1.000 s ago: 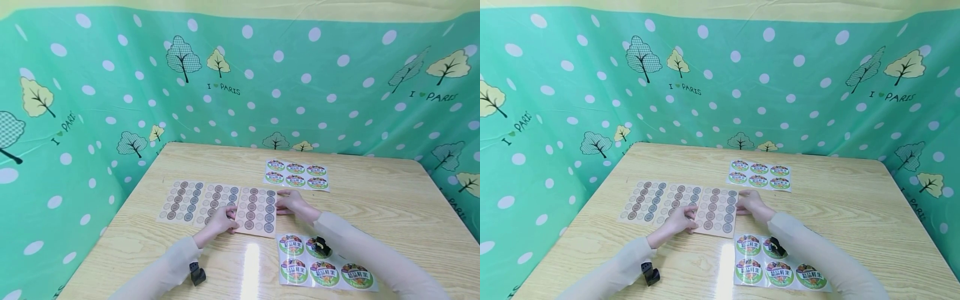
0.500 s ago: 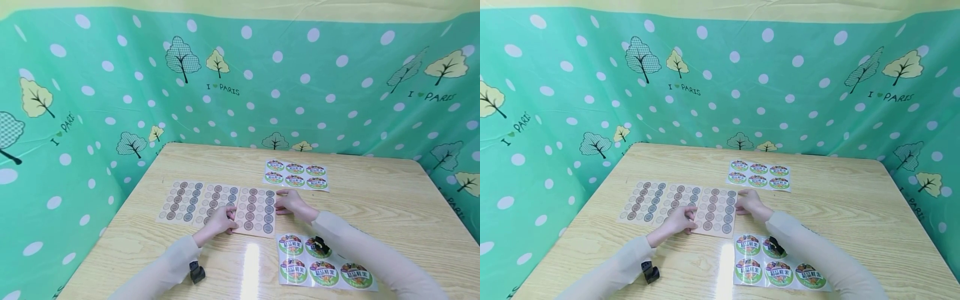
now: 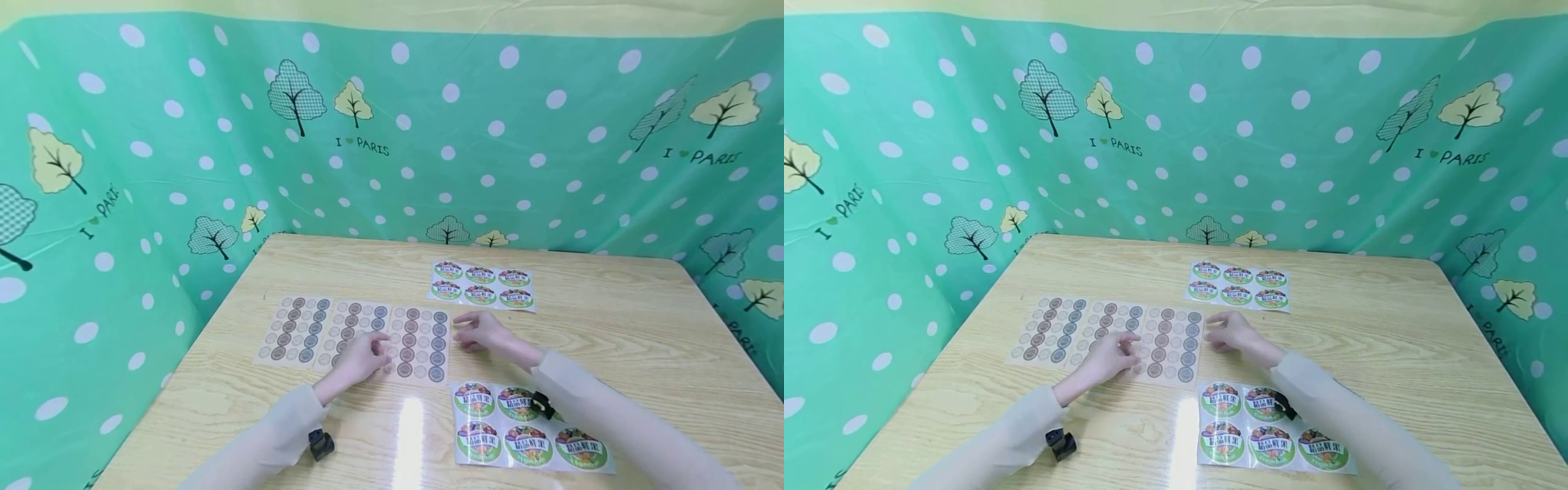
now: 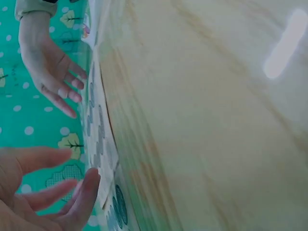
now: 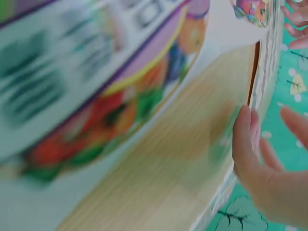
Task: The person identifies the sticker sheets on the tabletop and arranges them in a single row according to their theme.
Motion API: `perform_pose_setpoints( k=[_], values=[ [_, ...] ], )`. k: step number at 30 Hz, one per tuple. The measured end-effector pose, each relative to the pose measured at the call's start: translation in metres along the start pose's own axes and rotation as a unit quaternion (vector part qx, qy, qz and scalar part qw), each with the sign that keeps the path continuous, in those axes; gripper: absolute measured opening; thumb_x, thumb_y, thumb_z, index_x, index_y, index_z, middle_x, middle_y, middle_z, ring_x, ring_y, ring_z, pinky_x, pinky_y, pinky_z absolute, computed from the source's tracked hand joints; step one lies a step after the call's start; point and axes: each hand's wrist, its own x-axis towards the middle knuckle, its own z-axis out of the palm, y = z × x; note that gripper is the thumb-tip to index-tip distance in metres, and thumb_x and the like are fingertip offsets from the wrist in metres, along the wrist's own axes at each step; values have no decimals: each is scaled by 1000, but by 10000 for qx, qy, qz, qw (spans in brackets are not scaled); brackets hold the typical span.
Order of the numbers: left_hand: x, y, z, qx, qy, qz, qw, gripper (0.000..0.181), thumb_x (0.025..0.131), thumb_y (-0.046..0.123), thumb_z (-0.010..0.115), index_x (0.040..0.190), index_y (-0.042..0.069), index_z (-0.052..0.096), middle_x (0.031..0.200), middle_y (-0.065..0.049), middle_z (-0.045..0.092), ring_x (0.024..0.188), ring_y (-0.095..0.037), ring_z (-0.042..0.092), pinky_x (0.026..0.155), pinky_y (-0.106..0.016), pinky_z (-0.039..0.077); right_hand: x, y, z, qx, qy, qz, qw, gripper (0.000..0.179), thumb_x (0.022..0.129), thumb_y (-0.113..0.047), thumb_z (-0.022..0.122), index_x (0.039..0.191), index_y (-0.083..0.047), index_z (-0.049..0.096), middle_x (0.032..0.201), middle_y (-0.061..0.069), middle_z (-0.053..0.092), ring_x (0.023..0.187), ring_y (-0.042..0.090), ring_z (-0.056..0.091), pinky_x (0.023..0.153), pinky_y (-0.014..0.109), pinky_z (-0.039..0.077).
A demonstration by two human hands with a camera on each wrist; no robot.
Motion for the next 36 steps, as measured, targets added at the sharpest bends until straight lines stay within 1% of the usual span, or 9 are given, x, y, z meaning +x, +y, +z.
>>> perform_pose_setpoints(
  k=[3,6,11,15,21,24,28,32,36],
  values=[
    [4,3,2,-253,-259,325,9988,38,75,5,63,112,-2,56,80,-4,56,59,-11,54,46,-23,47,-9,3,-8,-365,-308,-301,9984,42,80,-1,58,119,8,47,90,14,60,75,20,61,69,32,52],
    [7,7,6,-482,-637,665,9946,37,75,4,63,110,-3,56,83,-6,59,68,-14,56,54,-23,50,-19,6,-15,-679,-563,-546,9946,40,79,-2,57,117,7,48,88,13,60,75,21,60,69,33,52],
    [13,16,18,-315,-1076,1043,9882,32,75,6,64,107,0,60,82,-3,60,73,-13,55,61,-19,47,-36,17,-33,-880,-961,-997,9865,43,78,-3,58,118,11,47,90,15,59,77,24,59,69,35,52],
    [17,22,26,-283,-1362,1226,9827,31,76,7,63,106,1,61,84,-3,61,74,-12,56,64,-17,47,-47,27,-47,-983,-923,-1244,9830,42,78,-4,60,116,12,48,92,17,60,78,23,58,68,33,52],
    [22,33,35,-292,-1619,1453,9756,32,75,4,64,106,0,61,87,-8,63,75,-11,57,69,-17,46,-64,37,-63,-1140,-782,-1217,9829,45,78,-9,63,116,10,48,95,17,60,80,21,58,69,28,51],
    [23,38,41,-317,-1741,1479,9730,31,76,5,64,106,0,61,87,-6,63,77,-10,57,71,-17,46,-73,41,-71,-1237,-791,-1323,9803,47,77,-9,63,116,11,47,95,18,60,80,21,59,69,25,51],
    [24,43,47,-283,-1924,1419,9706,30,78,9,64,108,3,61,89,-3,62,78,-8,55,71,-16,45,-82,47,-80,-1336,-860,-1477,9762,46,77,-7,62,116,12,47,96,21,60,81,21,59,68,23,50],
    [26,48,52,-123,-1952,1494,9692,30,78,10,64,107,6,61,90,-2,63,77,-6,56,68,-15,46,-89,53,-88,-1428,-902,-1573,9730,46,78,-6,62,116,12,46,97,21,59,82,20,60,69,21,50],
    [27,53,56,-51,-1988,1508,9683,32,77,11,65,108,7,61,90,-1,63,77,-5,57,67,-14,46,-97,57,-93,-1519,-796,-1618,9718,47,76,-6,63,116,12,46,96,20,59,82,20,60,69,19,50]
  ],
)
